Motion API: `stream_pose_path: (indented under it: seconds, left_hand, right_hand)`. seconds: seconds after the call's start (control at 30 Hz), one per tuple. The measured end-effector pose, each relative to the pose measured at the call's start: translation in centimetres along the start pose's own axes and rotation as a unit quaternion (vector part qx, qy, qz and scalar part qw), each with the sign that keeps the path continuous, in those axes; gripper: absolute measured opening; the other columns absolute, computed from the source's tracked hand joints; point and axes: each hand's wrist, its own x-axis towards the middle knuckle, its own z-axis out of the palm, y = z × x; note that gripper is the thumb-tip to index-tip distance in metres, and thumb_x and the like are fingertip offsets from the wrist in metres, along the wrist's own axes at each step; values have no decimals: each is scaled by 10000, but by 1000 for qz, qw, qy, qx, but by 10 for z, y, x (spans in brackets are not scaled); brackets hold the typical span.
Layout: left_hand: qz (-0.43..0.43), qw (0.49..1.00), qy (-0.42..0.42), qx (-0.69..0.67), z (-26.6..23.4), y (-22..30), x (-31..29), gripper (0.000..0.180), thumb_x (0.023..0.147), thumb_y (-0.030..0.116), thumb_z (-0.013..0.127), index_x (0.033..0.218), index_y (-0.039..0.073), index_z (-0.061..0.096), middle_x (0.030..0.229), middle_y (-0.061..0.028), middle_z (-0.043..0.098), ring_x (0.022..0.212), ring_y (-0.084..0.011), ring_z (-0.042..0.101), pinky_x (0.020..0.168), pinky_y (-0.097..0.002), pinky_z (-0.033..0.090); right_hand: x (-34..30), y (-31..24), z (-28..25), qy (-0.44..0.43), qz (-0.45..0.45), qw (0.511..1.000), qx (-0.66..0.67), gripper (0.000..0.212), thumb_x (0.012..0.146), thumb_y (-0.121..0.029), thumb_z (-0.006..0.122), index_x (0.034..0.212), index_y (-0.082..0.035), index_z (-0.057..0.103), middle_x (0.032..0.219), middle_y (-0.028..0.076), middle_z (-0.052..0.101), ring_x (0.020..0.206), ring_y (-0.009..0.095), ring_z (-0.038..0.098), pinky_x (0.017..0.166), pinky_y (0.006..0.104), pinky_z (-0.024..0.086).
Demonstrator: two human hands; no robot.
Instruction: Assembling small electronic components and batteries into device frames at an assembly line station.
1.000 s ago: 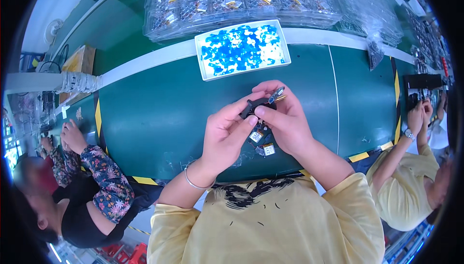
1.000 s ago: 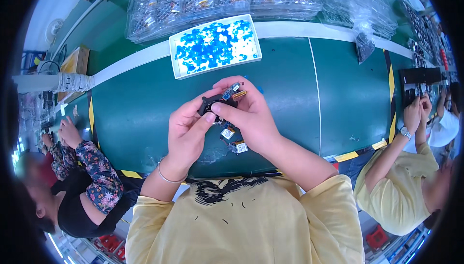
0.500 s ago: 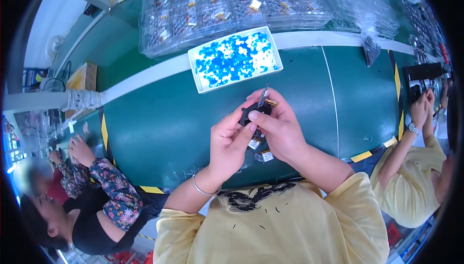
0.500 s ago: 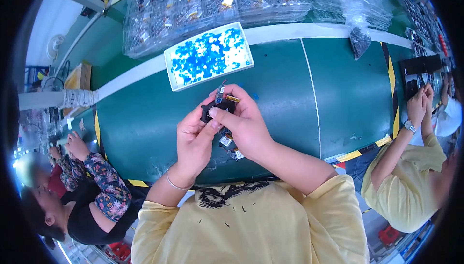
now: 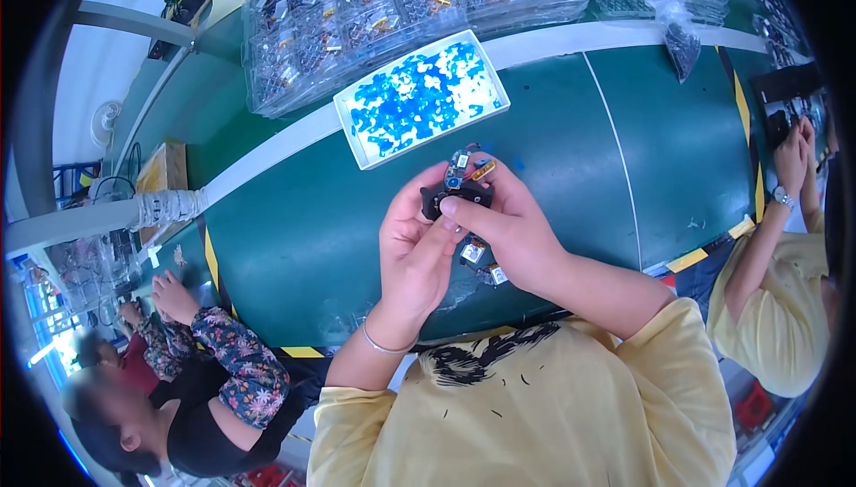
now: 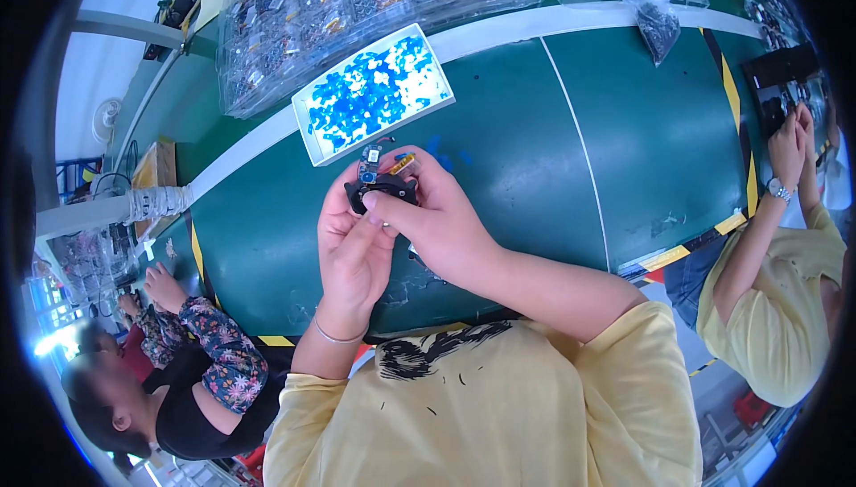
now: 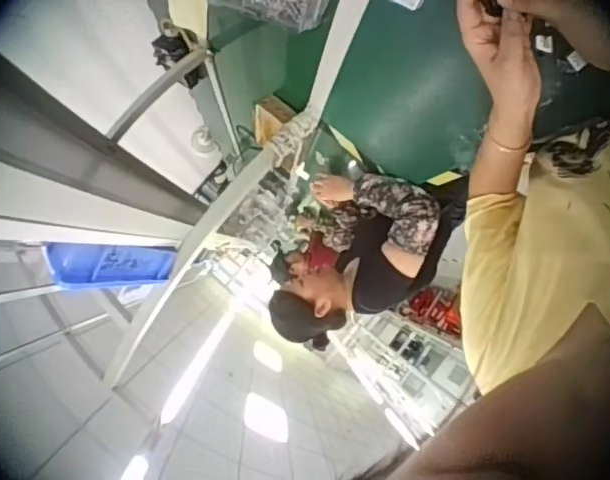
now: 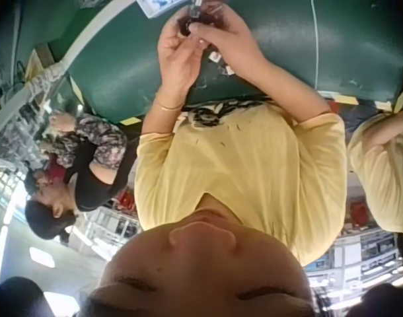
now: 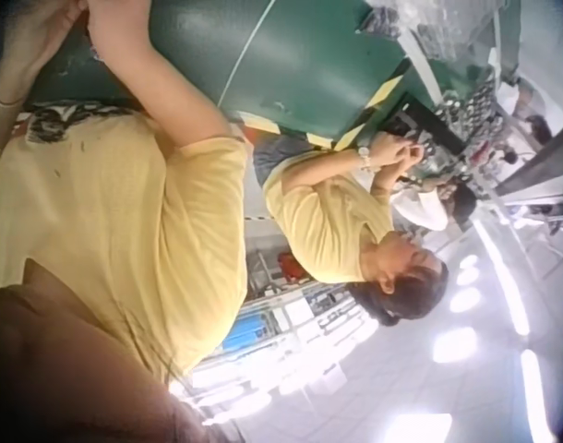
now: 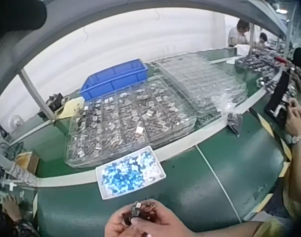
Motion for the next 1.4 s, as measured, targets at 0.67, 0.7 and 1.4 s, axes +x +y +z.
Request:
stream_pose_path:
  seconds: [0.67, 0.7, 1.4]
  left_hand:
    - [94, 971, 35, 218, -6, -20, -4, 372, 884, -55, 480, 1254, -35, 441, 1146, -115, 566, 1000, -151, 572, 864, -276, 470]
    - [107, 966, 37, 235, -6, -21, -4, 363, 885, -58, 480, 1246, -40, 449, 1135, -108, 571, 991, -140, 569, 857, -266, 469]
    - [-34, 993, 39, 107, -21, 8, 11, 84, 890, 71, 518, 929, 1, 545, 867, -120, 618, 722, -201, 648, 566, -272, 546]
  right_hand:
    - [-2, 6, 4, 6, 8, 998, 67, 244, 892, -89, 505, 1126, -74, 439, 991, 30, 513, 918, 105, 514, 790, 279, 433]
    - [-2, 6, 4, 3, 6, 998, 70, 246, 894, -89, 502, 1130, -75, 435, 997, 33, 511, 927, 108, 512, 795, 284, 432]
    - [6, -18, -29, -66, -22, 995, -66, 154, 858, -15, 539, 994, -7, 610, 967, 64, 636, 868, 123, 602, 778, 268, 466]
